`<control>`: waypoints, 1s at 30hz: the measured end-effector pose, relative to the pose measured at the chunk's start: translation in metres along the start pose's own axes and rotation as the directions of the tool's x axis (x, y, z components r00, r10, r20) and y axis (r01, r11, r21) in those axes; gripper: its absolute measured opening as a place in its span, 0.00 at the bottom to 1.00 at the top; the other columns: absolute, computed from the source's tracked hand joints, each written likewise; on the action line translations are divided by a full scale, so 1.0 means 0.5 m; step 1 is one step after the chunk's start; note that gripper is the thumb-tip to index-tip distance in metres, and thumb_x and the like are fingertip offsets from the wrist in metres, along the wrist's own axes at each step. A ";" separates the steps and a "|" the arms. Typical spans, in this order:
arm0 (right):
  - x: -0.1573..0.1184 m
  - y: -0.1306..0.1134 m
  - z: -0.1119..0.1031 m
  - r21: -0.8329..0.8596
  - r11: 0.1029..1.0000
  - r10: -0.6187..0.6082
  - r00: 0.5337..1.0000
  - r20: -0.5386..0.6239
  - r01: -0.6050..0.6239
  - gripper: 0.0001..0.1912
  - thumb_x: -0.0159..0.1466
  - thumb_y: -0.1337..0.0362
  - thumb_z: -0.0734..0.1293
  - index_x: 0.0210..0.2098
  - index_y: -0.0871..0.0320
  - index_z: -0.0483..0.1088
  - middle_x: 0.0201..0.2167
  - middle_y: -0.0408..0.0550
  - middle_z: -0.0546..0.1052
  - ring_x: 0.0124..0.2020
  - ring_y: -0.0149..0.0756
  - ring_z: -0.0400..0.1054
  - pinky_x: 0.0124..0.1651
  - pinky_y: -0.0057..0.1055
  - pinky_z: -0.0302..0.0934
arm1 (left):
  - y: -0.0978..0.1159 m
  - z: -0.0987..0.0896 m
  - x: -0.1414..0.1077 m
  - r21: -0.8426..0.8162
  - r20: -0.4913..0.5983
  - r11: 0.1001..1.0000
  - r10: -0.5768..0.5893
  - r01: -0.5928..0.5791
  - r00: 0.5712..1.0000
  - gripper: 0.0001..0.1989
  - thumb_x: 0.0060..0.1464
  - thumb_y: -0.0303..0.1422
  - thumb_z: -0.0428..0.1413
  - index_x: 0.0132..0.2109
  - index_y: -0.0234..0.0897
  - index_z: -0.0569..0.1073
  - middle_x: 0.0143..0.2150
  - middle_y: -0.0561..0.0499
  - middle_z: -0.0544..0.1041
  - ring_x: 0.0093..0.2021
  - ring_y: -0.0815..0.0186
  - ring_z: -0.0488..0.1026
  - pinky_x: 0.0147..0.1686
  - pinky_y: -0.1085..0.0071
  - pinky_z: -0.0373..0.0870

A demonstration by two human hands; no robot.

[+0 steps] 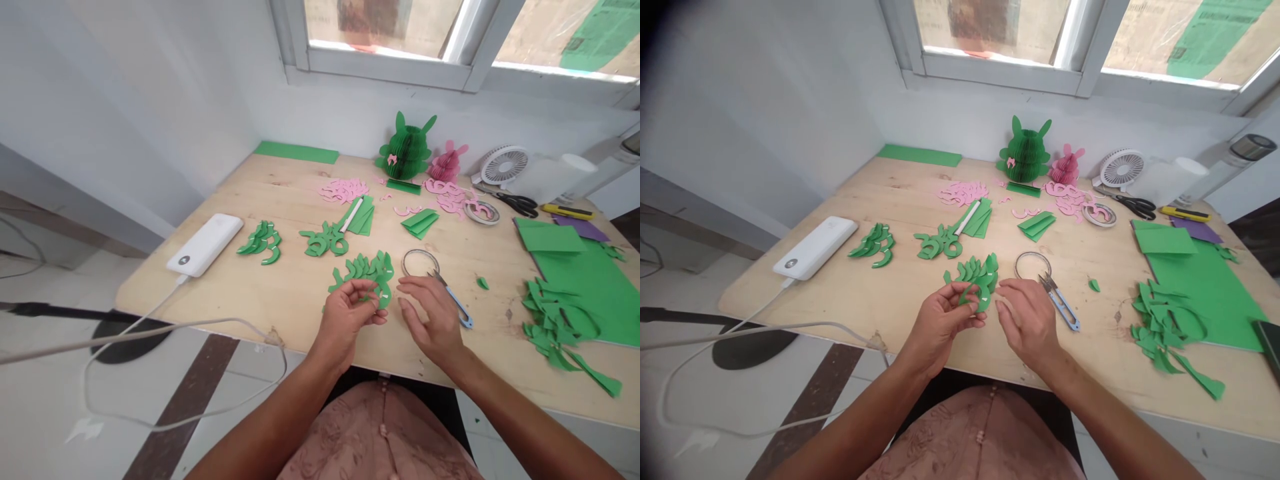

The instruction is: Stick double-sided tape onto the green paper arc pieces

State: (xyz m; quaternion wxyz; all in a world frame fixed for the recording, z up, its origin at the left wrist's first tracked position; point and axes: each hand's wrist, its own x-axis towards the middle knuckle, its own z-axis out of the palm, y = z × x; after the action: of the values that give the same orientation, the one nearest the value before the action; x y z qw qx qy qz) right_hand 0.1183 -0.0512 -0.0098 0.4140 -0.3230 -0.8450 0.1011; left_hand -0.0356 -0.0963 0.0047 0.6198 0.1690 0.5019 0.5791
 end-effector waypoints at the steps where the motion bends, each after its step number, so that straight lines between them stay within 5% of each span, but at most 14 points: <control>1: 0.000 -0.004 0.003 0.071 0.989 0.126 0.992 0.016 -0.127 0.09 0.62 0.69 0.62 0.42 0.57 0.69 0.38 0.52 0.75 0.41 0.39 0.69 0.42 0.37 0.63 | -0.001 0.001 0.000 0.005 -0.004 1.000 0.019 -0.019 1.000 0.16 0.38 0.27 0.63 0.37 0.32 0.70 0.29 0.55 0.72 0.23 0.72 0.73 0.26 0.74 0.72; 5: 0.007 -0.020 0.011 0.337 0.774 0.495 0.844 0.208 -0.537 0.09 0.65 0.62 0.59 0.35 0.57 0.70 0.30 0.47 0.74 0.33 0.35 0.68 0.36 0.31 0.61 | -0.004 0.005 -0.002 0.028 -0.018 0.995 0.092 -0.091 0.996 0.15 0.38 0.28 0.62 0.37 0.33 0.70 0.28 0.56 0.72 0.23 0.72 0.73 0.26 0.74 0.73; 10: 0.022 -0.036 0.022 0.488 0.536 0.605 0.717 0.347 -0.689 0.13 0.62 0.56 0.62 0.27 0.57 0.67 0.23 0.42 0.69 0.28 0.31 0.63 0.32 0.28 0.58 | -0.008 0.006 -0.002 0.066 -0.011 0.986 0.152 -0.151 0.988 0.14 0.39 0.28 0.62 0.36 0.33 0.70 0.27 0.56 0.72 0.24 0.72 0.73 0.26 0.74 0.72; 19: 0.024 -0.033 0.039 0.573 0.317 0.645 0.615 0.454 -0.756 0.09 0.55 0.58 0.67 0.27 0.58 0.68 0.22 0.40 0.69 0.26 0.29 0.61 0.31 0.27 0.56 | -0.006 0.001 0.001 0.108 -0.025 0.980 0.172 -0.169 0.985 0.13 0.38 0.28 0.62 0.35 0.33 0.71 0.28 0.54 0.72 0.25 0.72 0.71 0.25 0.75 0.72; 30: 0.025 -0.039 0.038 0.563 0.263 0.640 0.578 0.506 -0.784 0.10 0.52 0.57 0.69 0.27 0.58 0.68 0.23 0.41 0.72 0.26 0.30 0.63 0.33 0.28 0.57 | -0.002 -0.002 0.004 0.032 -0.055 0.999 0.038 -0.036 0.998 0.15 0.37 0.29 0.63 0.36 0.32 0.71 0.29 0.54 0.73 0.22 0.73 0.71 0.25 0.75 0.72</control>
State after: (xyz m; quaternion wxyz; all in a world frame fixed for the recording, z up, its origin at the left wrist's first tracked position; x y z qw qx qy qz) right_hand 0.0891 -0.0567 -0.0056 0.3381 -0.4586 -0.5172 0.6387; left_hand -0.0364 -0.0950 0.0027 0.5922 0.1718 0.5248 0.5869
